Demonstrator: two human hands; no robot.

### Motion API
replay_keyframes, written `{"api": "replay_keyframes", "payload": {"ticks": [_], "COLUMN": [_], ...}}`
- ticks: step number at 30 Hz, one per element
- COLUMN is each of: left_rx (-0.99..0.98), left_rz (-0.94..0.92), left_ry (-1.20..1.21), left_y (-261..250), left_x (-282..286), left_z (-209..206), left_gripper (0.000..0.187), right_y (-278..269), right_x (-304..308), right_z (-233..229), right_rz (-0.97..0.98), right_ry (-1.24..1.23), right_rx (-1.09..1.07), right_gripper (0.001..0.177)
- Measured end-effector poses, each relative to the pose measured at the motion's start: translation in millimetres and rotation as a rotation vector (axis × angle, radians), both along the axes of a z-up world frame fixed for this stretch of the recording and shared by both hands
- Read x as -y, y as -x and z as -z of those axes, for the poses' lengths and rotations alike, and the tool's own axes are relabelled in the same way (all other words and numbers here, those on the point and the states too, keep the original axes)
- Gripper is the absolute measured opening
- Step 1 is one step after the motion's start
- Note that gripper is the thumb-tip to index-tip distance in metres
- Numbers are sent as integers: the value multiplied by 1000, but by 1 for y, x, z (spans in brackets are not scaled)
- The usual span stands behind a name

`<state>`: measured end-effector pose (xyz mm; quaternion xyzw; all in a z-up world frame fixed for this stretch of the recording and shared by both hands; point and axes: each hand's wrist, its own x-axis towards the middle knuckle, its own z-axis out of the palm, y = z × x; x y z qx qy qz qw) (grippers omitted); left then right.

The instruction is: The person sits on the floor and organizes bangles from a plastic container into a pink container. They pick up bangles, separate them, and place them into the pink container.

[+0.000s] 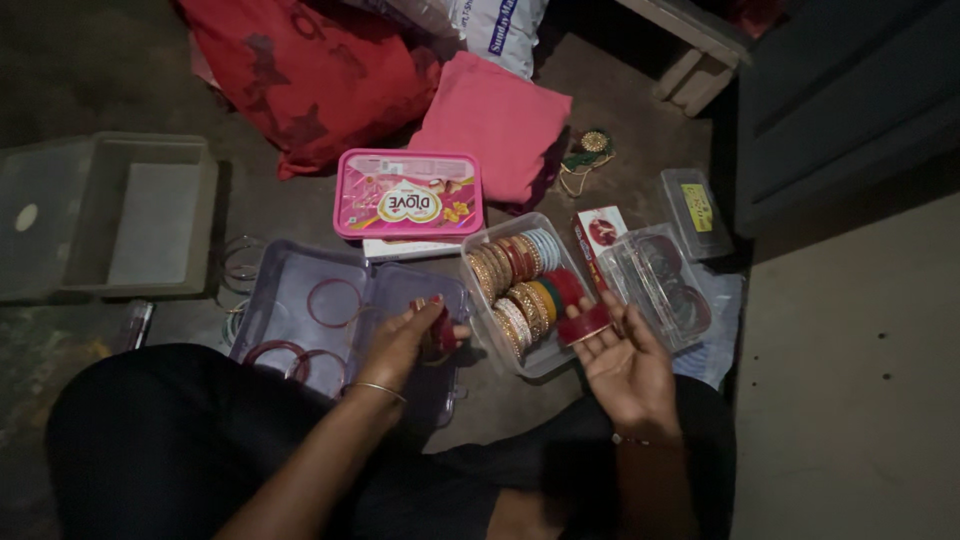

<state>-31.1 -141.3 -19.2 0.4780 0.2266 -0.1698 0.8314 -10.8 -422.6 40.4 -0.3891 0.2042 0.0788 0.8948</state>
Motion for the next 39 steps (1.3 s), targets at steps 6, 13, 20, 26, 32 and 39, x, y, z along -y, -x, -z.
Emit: {"api": "replay_keyframes", "payload": {"ticks": [6,13,20,26,32,39], "left_rx": [-25,-14,-50,-49,-8,38], "left_rz": [-29,-6,-4,-11,-5,-25], "left_ry": [22,-5,-18,-4,-16,-116], "left_y": [1,3,2,1,-1,0], "left_x": [-1,-1,-2,-2,-3,0], "left_z": [-7,-10,-8,-8,4,17], "left_gripper": [29,35,33,32,32,29], "right_y": [-1,-1,-8,-12,-6,11], "right_x": [-8,-11,-8,1,19,22], "right_z": [-9,-7,-8,-8,-8,-43], "right_rz": [43,60,61,25,-23,-58], "right_ry": [51,-4,20,13,-42,114], "right_rx": [-99,-179,-239,-232,-273,-224], "right_gripper": [45,45,47,49,61,61]}}
